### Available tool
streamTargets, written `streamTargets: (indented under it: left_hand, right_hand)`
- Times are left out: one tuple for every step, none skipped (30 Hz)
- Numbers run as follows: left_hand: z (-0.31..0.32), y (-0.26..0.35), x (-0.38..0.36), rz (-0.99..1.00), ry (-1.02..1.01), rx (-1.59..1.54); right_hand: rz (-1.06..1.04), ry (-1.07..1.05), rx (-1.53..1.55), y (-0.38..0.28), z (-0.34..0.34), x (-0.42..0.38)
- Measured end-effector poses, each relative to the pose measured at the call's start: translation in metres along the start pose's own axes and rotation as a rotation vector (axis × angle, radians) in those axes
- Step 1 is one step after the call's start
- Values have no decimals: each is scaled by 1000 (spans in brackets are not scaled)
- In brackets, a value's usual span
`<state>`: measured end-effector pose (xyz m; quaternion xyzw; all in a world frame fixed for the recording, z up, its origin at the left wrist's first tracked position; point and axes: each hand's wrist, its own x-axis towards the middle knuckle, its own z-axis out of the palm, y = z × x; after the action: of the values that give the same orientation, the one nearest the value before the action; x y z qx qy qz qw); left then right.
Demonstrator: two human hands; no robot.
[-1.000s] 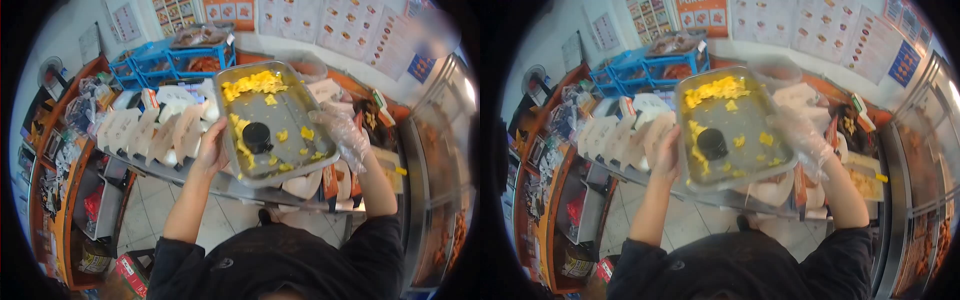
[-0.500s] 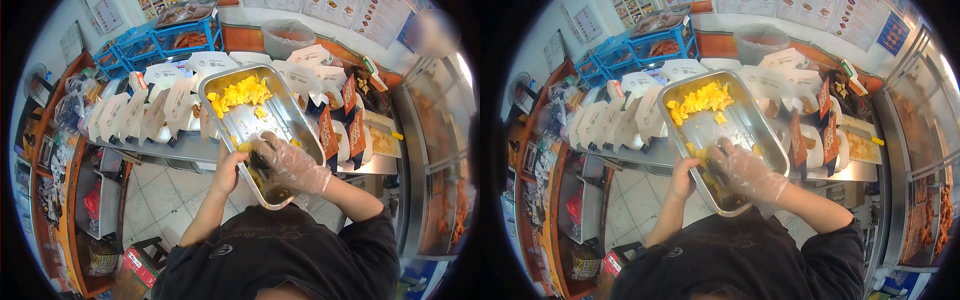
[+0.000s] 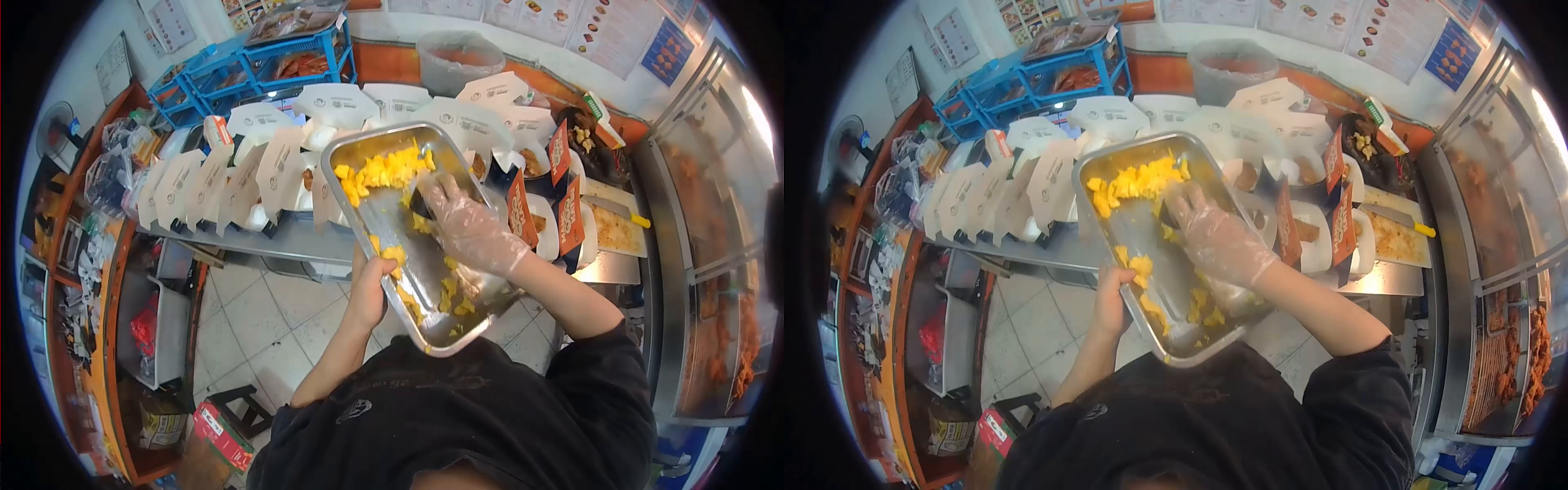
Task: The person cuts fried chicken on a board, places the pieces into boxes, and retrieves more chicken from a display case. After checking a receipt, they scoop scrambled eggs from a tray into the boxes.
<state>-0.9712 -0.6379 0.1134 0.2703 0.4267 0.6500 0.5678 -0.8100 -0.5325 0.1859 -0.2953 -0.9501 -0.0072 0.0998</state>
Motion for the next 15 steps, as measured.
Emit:
streamTargets:
  left_hand:
    - [2,-1,7,3,-23,69]
    - [4,-6,14,33,-16,14]
    - [3,-10,21,29,-12,14]
    - [3,-15,25,-14,11,-70]
    - [6,-15,26,-55,34,-155]
    - [10,-10,20,-58,9,-148]
    - [16,-6,18,-61,17,-148]
    - [23,-4,20,-32,-26,-217]
    - [31,-1,21,-2,-68,-285]
    - [38,5,21,9,-69,-220]
    - [39,3,22,10,-65,-221]
    - [39,1,23,8,-52,-231]
    - [40,0,24,6,-40,-241]
    - [45,4,26,21,-39,-253]
    - [47,3,29,22,-35,-254]
  right_hand:
    - [7,-110,176,-2,-1,-5]
    - [85,-109,309,-6,2,-11]
    - [85,-113,312,-11,-3,-15]
    - [-18,-147,371,-17,-16,-18]
    - [-120,-180,429,-22,-24,-21]
    - [-3,-313,439,-25,-24,-25]
    - [-6,-319,444,-21,-29,-25]
    - [4,-275,494,-13,-37,-23]
    - [15,-232,544,-6,-41,-20]
    - [-41,-251,498,-3,-41,-18]
    - [-45,-254,499,-1,-42,-20]
    - [-85,-355,476,1,-44,-24]
    - [-125,-455,452,3,-48,-26]
    - [-49,-458,413,6,-54,-26]
    - [-54,-461,414,10,-57,-27]
